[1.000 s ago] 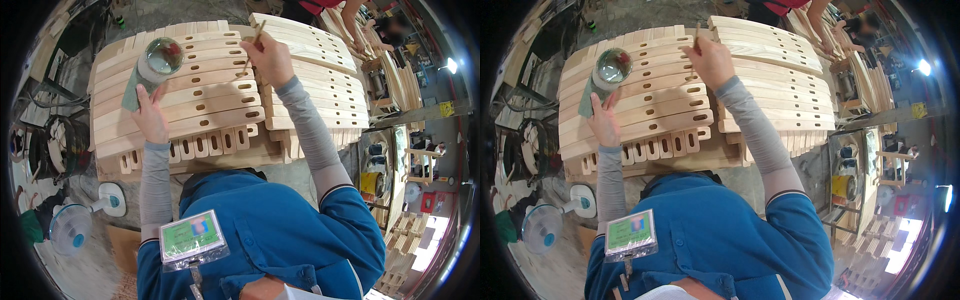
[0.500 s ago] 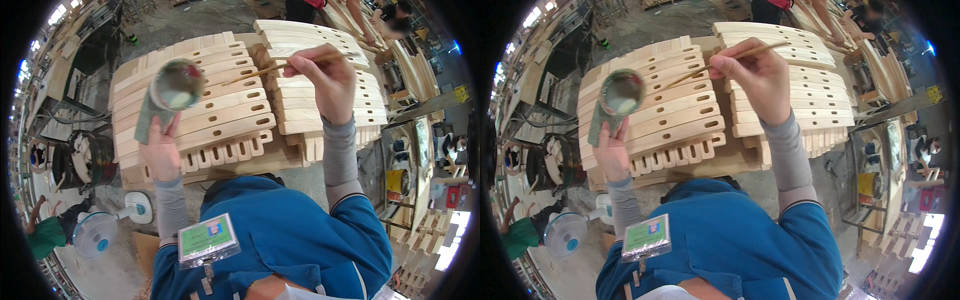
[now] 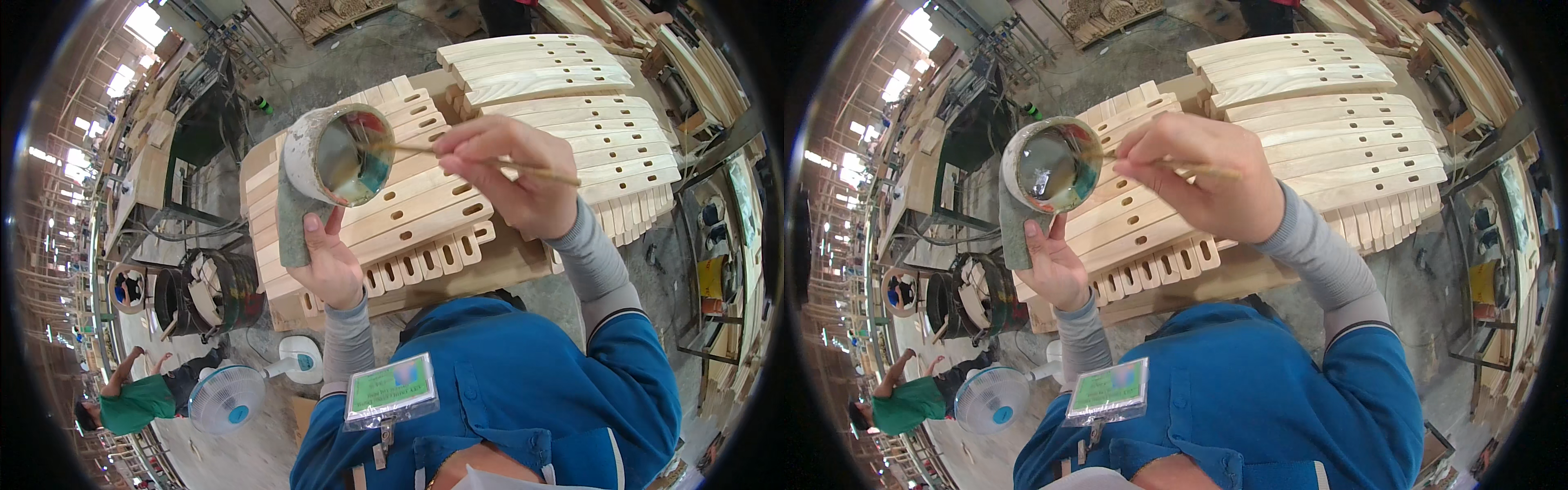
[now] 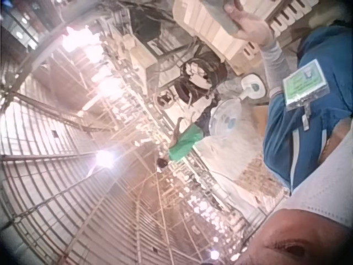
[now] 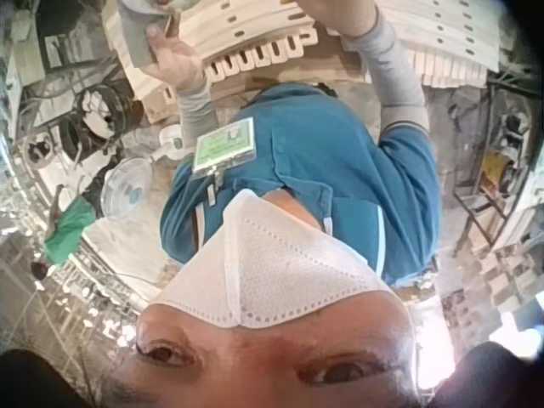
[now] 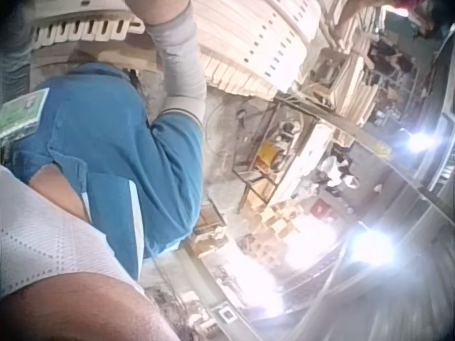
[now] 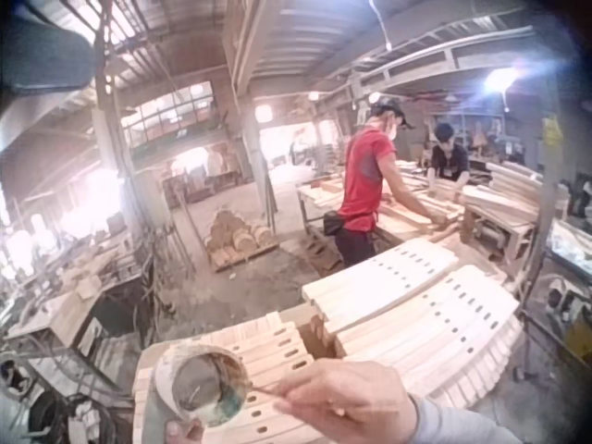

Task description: The person applies glue into the pre-drilled holes of stacked wooden slats using a small brush and a container of liquid adhesive. The person repeatedly dips the brush into the container and applies the glue to the holes on the top slat, then moves to the next slat in the stack.

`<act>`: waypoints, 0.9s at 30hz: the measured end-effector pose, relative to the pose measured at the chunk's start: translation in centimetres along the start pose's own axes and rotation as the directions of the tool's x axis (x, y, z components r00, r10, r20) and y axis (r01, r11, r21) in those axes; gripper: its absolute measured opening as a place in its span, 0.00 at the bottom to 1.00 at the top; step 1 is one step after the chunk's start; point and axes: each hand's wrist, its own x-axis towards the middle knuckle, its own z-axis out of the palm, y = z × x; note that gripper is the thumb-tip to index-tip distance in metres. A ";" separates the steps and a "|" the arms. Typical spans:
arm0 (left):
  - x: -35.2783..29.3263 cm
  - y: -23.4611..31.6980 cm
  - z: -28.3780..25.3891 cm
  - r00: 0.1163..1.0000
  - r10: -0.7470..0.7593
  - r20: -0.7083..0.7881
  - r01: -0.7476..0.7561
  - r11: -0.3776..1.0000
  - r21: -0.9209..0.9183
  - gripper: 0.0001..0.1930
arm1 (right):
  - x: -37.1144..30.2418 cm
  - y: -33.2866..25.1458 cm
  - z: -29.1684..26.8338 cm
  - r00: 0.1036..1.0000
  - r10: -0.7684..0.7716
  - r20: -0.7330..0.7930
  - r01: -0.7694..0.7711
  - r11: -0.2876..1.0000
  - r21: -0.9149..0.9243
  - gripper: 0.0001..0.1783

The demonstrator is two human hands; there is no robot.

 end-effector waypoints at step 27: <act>1.6 -0.6 1.7 0.992 0.121 -0.033 -0.125 0.966 -0.227 0.24 | -3.4 -1.7 2.1 0.987 0.051 -0.152 0.003 0.944 0.331 0.15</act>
